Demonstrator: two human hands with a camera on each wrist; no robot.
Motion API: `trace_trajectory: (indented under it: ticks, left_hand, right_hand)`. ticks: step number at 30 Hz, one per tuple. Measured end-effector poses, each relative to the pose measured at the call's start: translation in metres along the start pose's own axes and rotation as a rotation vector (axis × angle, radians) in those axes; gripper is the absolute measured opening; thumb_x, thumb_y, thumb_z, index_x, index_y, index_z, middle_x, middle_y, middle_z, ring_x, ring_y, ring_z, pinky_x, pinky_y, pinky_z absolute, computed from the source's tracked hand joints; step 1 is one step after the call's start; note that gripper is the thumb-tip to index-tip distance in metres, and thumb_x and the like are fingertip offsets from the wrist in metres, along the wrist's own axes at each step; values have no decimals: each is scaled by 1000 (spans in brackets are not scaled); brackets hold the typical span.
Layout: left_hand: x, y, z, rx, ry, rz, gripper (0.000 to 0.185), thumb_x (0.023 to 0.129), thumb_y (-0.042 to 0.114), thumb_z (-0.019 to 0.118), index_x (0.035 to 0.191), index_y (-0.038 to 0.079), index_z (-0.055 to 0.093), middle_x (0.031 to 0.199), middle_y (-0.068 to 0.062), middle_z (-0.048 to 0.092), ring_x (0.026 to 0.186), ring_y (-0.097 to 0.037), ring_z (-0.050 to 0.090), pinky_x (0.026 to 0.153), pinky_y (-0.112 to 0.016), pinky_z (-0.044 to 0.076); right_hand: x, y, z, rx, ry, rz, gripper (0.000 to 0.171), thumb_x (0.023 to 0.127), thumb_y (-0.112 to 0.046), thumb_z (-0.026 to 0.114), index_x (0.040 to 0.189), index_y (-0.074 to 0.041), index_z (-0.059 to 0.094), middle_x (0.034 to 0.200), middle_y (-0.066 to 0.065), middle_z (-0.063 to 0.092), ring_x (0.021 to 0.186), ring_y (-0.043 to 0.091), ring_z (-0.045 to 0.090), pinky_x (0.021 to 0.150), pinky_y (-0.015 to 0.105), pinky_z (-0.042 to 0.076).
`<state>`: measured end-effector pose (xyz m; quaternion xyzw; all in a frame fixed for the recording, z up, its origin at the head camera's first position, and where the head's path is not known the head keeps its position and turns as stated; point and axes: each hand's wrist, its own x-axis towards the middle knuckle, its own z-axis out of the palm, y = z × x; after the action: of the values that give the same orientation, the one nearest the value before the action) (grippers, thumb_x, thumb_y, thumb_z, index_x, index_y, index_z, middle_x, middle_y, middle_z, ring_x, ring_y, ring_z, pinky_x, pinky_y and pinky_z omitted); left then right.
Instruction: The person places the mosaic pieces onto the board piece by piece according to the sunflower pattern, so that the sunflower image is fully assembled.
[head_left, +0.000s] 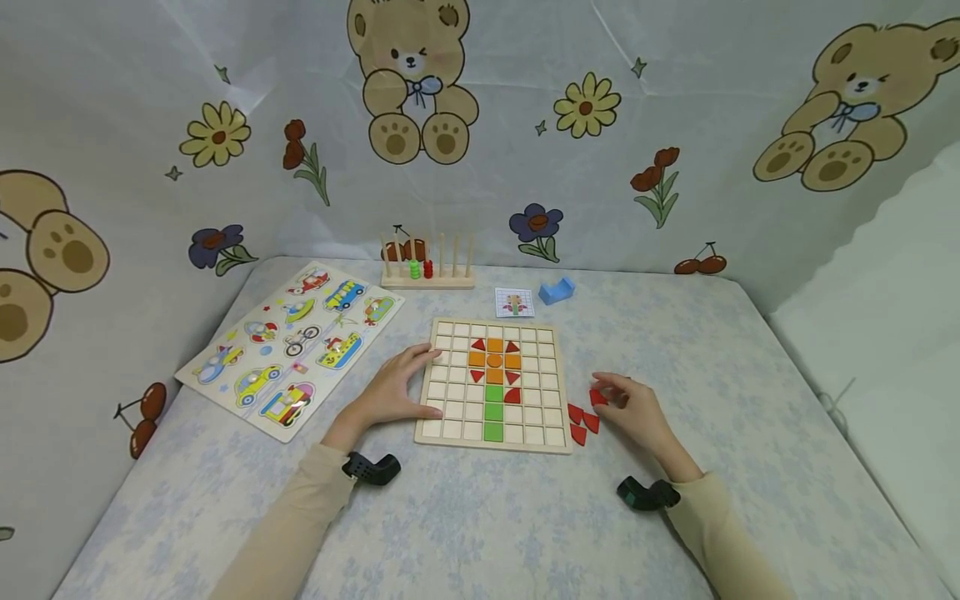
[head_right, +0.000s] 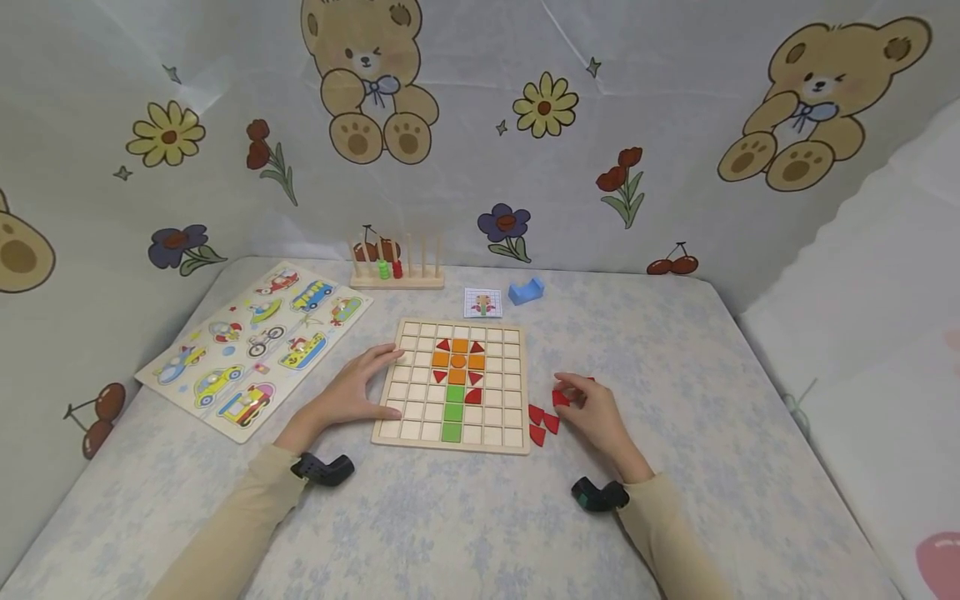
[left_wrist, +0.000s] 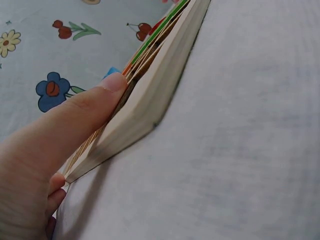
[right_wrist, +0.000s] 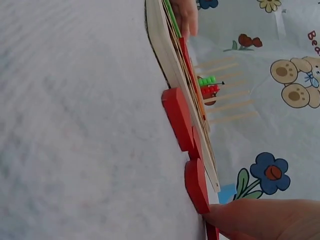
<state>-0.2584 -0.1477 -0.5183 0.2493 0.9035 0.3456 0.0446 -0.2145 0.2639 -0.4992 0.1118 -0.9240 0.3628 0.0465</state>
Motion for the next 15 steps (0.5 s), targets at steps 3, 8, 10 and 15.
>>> trace_trajectory:
  ticks: [3,8,10,15]
  left_hand:
    - [0,0,0,-2,1,1,101,66,53,82,149,23,33,156,-6,26,144,-33,24,114,-59,21]
    - [0,-1,0,1,2,5,101,66,54,81,149,23,34,156,-6,27,144,-33,25,114,-59,22]
    - [-1,-1,0,5,2,1,100,66,54,81,149,24,34,156,-5,27,144,-33,25,114,-59,22]
    - [0,-1,1,5,5,4,100,66,54,81,149,24,34,156,-5,27,144,-33,25,114,-59,23]
  right_hand:
    - [3,-2,2,-14,-1,12,46,81,-3,72,126,-2,60,105,15,69,88,24,61,70,22,47]
    - [8,-17,7,50,11,27,41,81,-4,72,121,-1,62,106,14,68,88,24,59,73,24,49]
    - [11,-27,13,94,-5,14,40,81,-4,73,119,0,63,106,15,68,88,24,59,73,24,50]
    - [19,-54,32,143,-105,-27,39,81,-5,73,118,0,63,104,15,67,83,22,58,70,23,48]
